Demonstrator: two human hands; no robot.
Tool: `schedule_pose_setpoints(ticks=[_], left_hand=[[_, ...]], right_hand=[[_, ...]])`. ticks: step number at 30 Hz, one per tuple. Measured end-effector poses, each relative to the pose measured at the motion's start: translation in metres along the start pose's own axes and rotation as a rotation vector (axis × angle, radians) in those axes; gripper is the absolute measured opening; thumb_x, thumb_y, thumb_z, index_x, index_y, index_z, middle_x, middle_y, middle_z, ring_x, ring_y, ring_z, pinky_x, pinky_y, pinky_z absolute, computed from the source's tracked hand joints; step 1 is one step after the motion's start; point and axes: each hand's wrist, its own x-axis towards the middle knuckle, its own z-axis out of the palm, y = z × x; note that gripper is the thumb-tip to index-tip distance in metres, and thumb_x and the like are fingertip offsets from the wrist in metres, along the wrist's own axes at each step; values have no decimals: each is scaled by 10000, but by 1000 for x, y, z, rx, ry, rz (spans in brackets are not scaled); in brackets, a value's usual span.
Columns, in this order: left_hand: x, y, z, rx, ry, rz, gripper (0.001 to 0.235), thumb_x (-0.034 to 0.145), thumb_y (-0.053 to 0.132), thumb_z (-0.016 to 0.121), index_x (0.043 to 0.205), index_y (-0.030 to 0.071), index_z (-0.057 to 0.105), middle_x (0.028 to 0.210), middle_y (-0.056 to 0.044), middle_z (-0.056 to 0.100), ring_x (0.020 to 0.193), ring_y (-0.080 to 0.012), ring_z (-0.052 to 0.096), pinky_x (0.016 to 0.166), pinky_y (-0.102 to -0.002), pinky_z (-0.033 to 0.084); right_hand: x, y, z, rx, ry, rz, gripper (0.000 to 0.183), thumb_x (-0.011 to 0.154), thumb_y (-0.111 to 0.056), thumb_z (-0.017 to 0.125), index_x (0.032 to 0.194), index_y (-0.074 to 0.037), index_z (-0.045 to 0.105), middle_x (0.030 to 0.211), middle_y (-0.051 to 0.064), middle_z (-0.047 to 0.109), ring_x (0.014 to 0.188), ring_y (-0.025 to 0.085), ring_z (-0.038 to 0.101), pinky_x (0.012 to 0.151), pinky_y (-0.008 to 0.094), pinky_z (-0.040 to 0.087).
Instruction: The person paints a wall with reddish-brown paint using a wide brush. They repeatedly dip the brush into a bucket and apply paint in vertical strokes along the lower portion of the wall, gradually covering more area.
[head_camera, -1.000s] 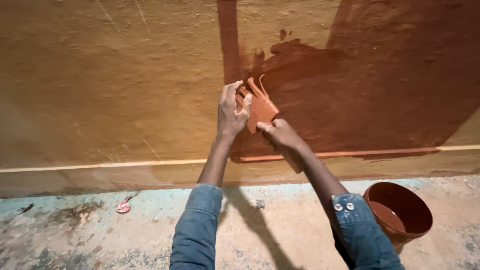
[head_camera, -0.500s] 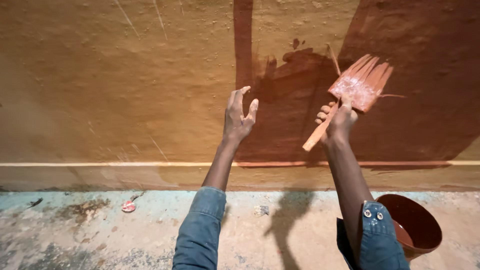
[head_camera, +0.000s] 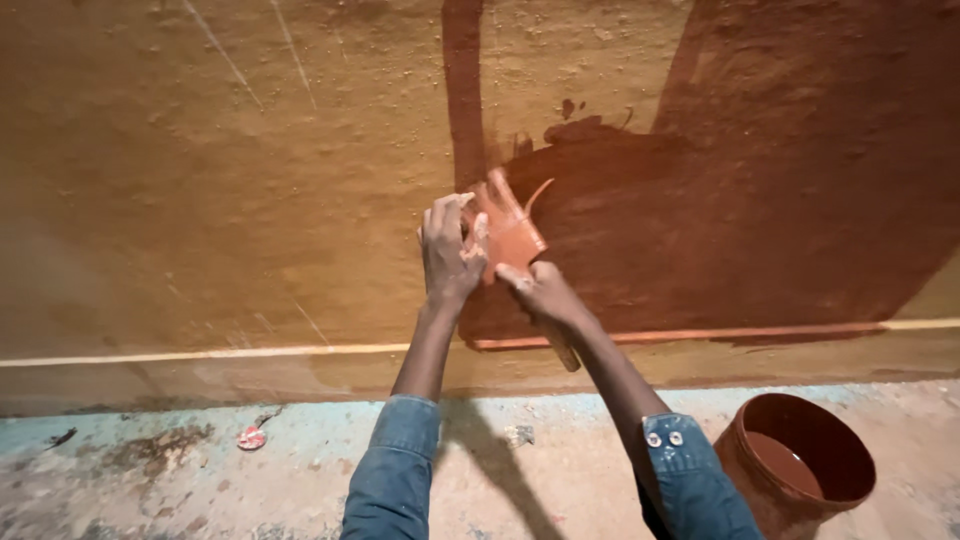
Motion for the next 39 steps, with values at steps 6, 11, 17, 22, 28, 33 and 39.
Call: schedule_pose_setpoints(ticks=[6, 11, 17, 22, 28, 33, 39], left_hand=[[2, -3, -5, 51, 13, -27, 340, 896, 187, 696, 1215, 72, 663, 1177, -90, 643, 1148, -318, 577, 1023, -496, 404], [1, -4, -4, 79, 14, -3, 338, 894, 171, 716, 1213, 76, 658, 1186, -86, 631, 1159, -306, 568, 1038, -497, 373], [1, -14, -5, 38, -29, -18, 332, 916, 173, 702, 1227, 64, 660, 1199, -98, 630, 1149, -306, 571, 1039, -496, 377], [3, -19, -9, -8, 11, -10, 343, 937, 178, 692, 1250, 43, 652, 1231, -120, 625, 1160, -331, 577, 1027, -492, 402], [7, -20, -13, -57, 28, -20, 328, 943, 166, 670, 1233, 13, 648, 1210, -163, 639, 1125, -360, 589, 976, -484, 452], [12, -23, -20, -144, 66, 2, 283, 987, 136, 624, 1221, -23, 636, 1189, -207, 643, 1089, -385, 611, 966, -471, 501], [20, -12, -25, -174, 127, -4, 349, 1002, 105, 623, 1318, -37, 574, 1268, -243, 582, 1160, -414, 606, 996, -455, 523]], right_hand=[[-2, -16, 1, 12, 47, 31, 445, 924, -496, 672, 817, -69, 605, 640, 23, 571, 509, 129, 544, 446, 304, 454], [9, -11, -30, 408, 209, 80, 422, 920, -491, 653, 856, -80, 581, 636, 31, 560, 488, 143, 495, 428, 305, 397], [30, 19, -43, 940, 429, -37, 468, 981, -561, 533, 919, -100, 488, 653, 25, 473, 509, 145, 438, 457, 298, 361], [39, 26, -45, 1150, 597, -69, 496, 962, -593, 487, 931, -100, 447, 693, 49, 461, 540, 166, 436, 484, 316, 354], [32, 7, -20, 789, 378, 34, 551, 969, -628, 447, 884, -90, 532, 626, 39, 507, 483, 152, 481, 430, 320, 398], [13, -18, 10, 260, 237, 153, 565, 961, -602, 538, 707, -98, 526, 565, 41, 563, 465, 156, 521, 423, 318, 418], [-7, -41, 12, -86, 21, 100, 498, 957, -564, 601, 747, -113, 628, 604, -10, 504, 521, 124, 440, 461, 306, 342]])
